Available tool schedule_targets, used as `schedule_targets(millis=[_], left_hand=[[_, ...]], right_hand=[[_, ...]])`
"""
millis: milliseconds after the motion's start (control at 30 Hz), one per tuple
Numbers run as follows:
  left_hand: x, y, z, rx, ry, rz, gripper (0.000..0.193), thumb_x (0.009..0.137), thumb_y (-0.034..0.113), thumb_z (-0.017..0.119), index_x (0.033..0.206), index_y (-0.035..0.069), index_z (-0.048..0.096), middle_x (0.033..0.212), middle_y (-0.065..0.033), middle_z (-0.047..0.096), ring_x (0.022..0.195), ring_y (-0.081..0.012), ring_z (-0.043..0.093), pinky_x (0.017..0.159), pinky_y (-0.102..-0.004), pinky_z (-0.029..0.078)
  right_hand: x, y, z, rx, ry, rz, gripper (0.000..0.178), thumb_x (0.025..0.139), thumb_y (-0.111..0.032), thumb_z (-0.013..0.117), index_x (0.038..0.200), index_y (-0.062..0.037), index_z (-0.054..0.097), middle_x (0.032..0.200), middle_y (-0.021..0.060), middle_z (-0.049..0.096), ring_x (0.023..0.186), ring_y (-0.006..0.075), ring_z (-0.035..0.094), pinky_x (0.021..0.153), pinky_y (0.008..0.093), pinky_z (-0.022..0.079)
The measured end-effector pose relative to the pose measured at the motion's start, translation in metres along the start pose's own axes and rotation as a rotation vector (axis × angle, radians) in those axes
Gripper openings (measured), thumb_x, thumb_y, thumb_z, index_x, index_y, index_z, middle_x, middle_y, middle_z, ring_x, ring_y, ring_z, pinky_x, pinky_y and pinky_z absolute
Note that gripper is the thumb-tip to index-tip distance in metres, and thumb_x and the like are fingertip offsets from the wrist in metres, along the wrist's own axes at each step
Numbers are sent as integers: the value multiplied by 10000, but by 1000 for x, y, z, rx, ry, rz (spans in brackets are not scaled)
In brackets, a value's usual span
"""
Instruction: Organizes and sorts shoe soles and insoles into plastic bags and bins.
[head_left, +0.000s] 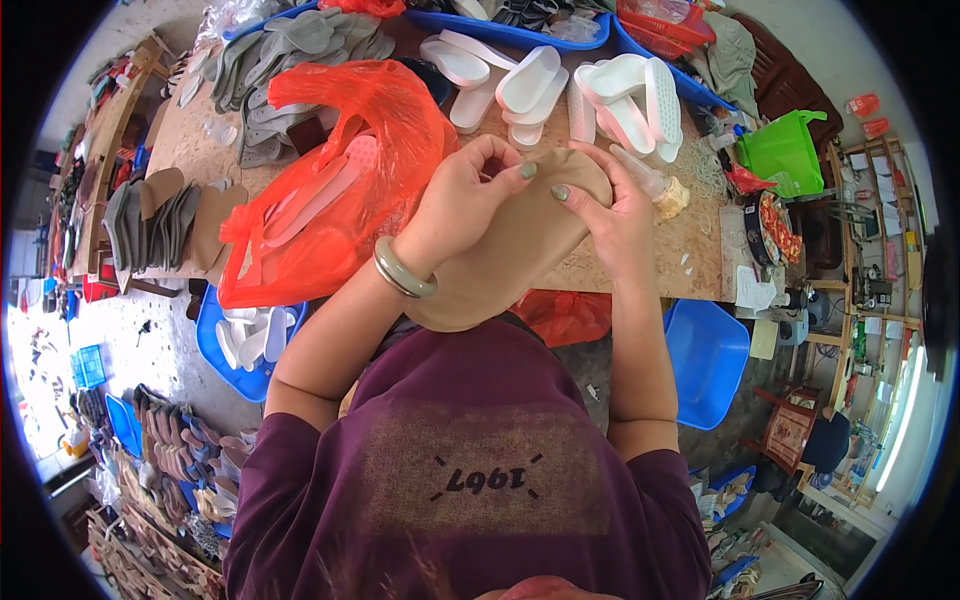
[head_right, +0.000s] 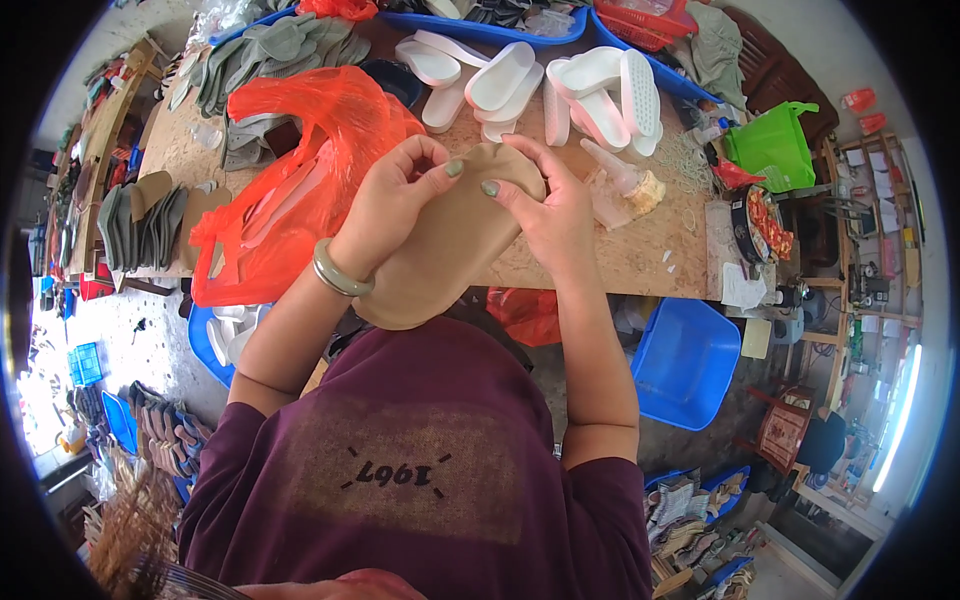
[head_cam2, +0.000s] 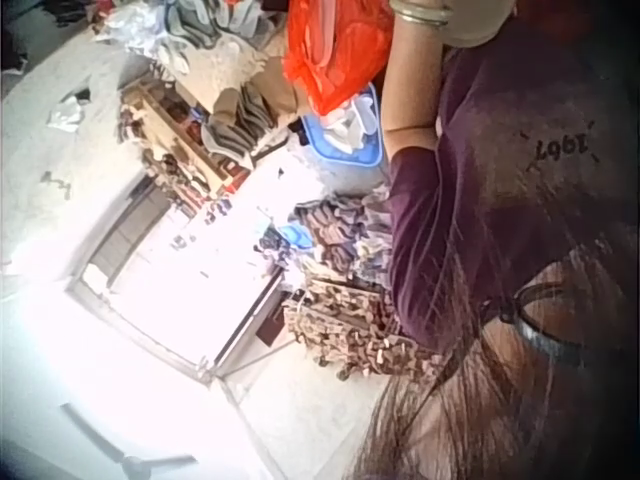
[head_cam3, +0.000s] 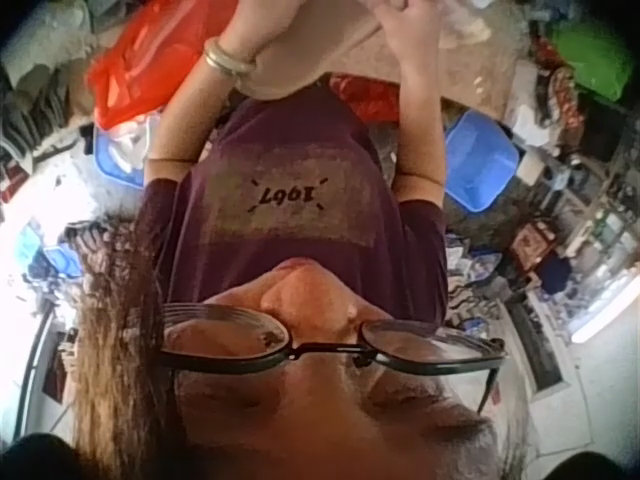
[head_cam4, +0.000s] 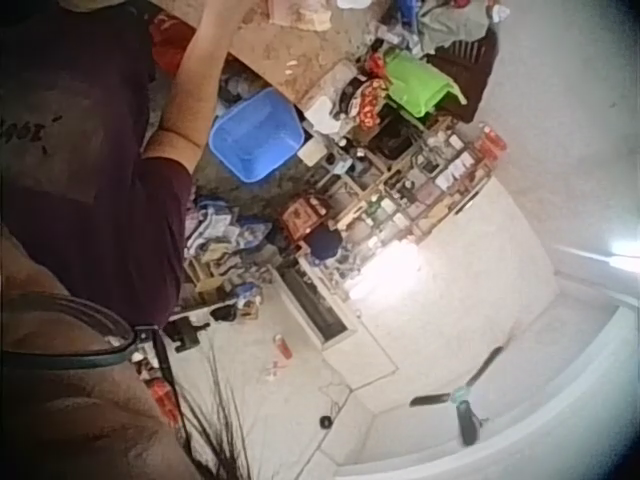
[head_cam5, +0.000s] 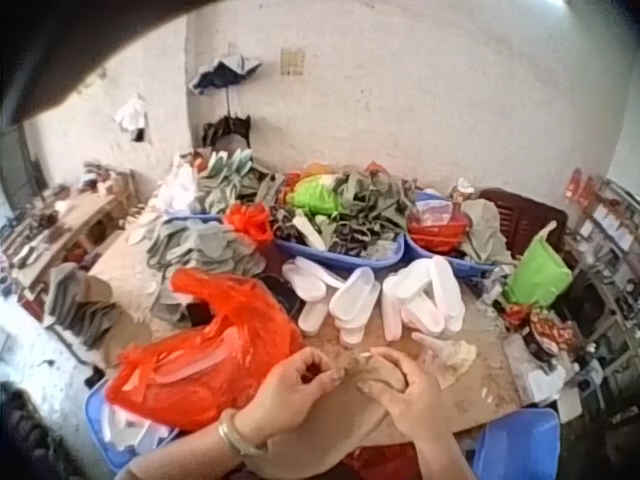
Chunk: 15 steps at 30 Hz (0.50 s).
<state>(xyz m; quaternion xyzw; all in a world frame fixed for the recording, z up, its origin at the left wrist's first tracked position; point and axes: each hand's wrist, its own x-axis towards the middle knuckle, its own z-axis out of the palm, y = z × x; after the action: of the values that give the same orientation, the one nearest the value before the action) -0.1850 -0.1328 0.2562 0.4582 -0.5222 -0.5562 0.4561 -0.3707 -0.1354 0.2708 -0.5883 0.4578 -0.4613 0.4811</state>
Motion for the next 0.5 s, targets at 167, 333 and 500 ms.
schedule_targets(millis=[167, 333, 500], left_hand=[[-4, 8, 8, 312, 18, 236, 281, 838, 145, 630, 1076, 23, 544, 905, -83, 626, 849, -173, 597, 752, -273, 478], [0, -1, 8, 279, -13, 292, 323, 825, 159, 628, 1127, 76, 551, 892, -125, 657, 745, -238, 648, 669, -317, 507], [-6, -2, 18, 574, 166, 430, 210, 834, 169, 606, 1035, 106, 605, 789, -100, 662, 653, -255, 643, 557, -344, 500]], right_hand=[[-2, -3, 3, -48, 15, -57, 377, 802, -54, 657, 1165, -14, 560, 1048, 51, 623, 918, 96, 581, 786, 233, 462], [-7, 2, 0, 33, -54, -38, 375, 826, -46, 623, 1188, -3, 538, 1064, 58, 603, 940, 103, 567, 809, 232, 450], [-5, 3, 2, -89, -40, -61, 357, 842, -38, 608, 1188, 7, 537, 1075, 60, 595, 962, 109, 567, 826, 229, 450]])
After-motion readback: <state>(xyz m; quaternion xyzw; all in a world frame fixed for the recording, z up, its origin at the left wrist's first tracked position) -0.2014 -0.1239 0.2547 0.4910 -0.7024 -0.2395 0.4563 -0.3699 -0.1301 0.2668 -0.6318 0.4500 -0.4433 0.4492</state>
